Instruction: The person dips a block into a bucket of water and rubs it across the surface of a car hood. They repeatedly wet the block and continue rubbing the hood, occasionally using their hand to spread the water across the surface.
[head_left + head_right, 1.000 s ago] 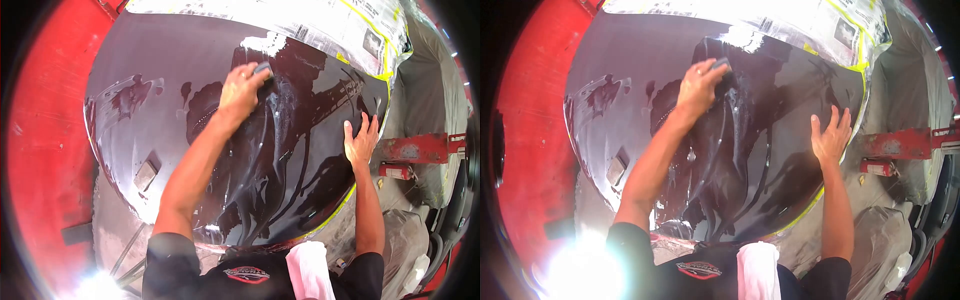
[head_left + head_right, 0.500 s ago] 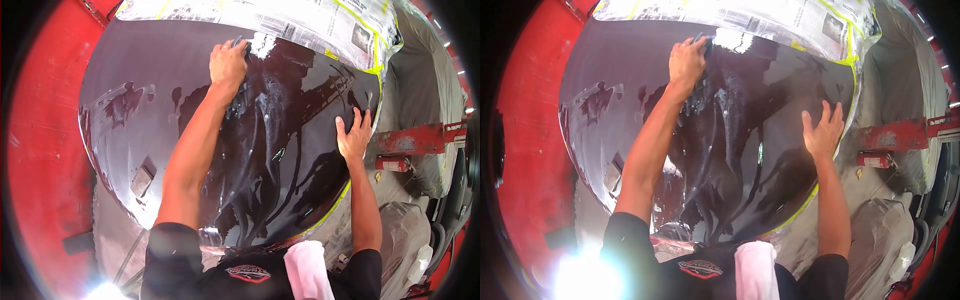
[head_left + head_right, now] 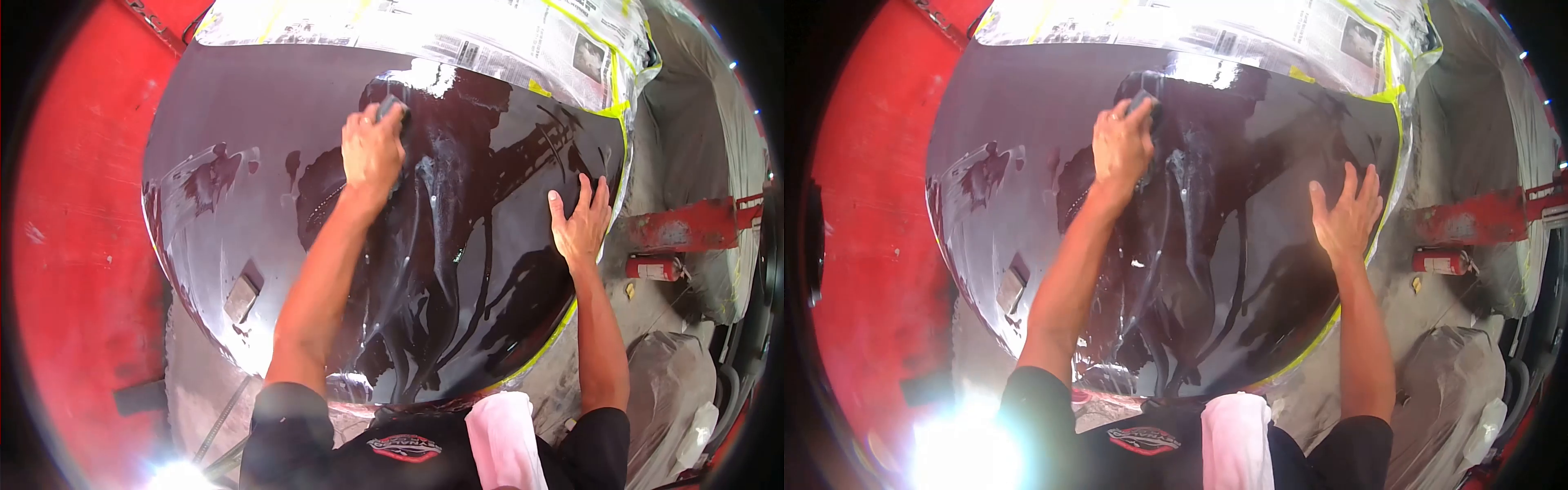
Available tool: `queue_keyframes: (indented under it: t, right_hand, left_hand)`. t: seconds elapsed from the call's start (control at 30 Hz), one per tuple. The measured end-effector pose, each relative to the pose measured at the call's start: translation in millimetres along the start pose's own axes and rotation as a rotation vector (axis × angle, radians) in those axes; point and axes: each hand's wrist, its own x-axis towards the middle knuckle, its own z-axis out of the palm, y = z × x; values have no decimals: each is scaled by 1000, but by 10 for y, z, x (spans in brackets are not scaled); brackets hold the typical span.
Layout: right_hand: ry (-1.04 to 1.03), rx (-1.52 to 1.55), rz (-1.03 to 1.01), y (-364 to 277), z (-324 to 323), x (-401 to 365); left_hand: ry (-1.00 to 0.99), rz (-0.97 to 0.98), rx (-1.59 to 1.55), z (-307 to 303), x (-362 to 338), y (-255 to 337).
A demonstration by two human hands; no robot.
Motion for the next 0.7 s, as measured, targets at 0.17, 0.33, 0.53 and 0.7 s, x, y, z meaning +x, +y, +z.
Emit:
queue_keyframes:
  t: [0.17, 0.33, 0.53, 0.7]
  right_hand:
    - [-15, 26, 4, -8, -39, -3]
    - [5, 20, -3, -19, -9, 18]
    - [4, 26, -9, -28, -60, 0]
    - [-6, 10, -18, -5, -30, -30]
  left_hand:
    - [-96, -59, 71, 70, 265, -13]
    - [-60, -6, 31, 33, 64, -30]
    - [-63, -47, 83, 35, 26, 102]
    - [-59, -55, 62, 173, 316, -44]
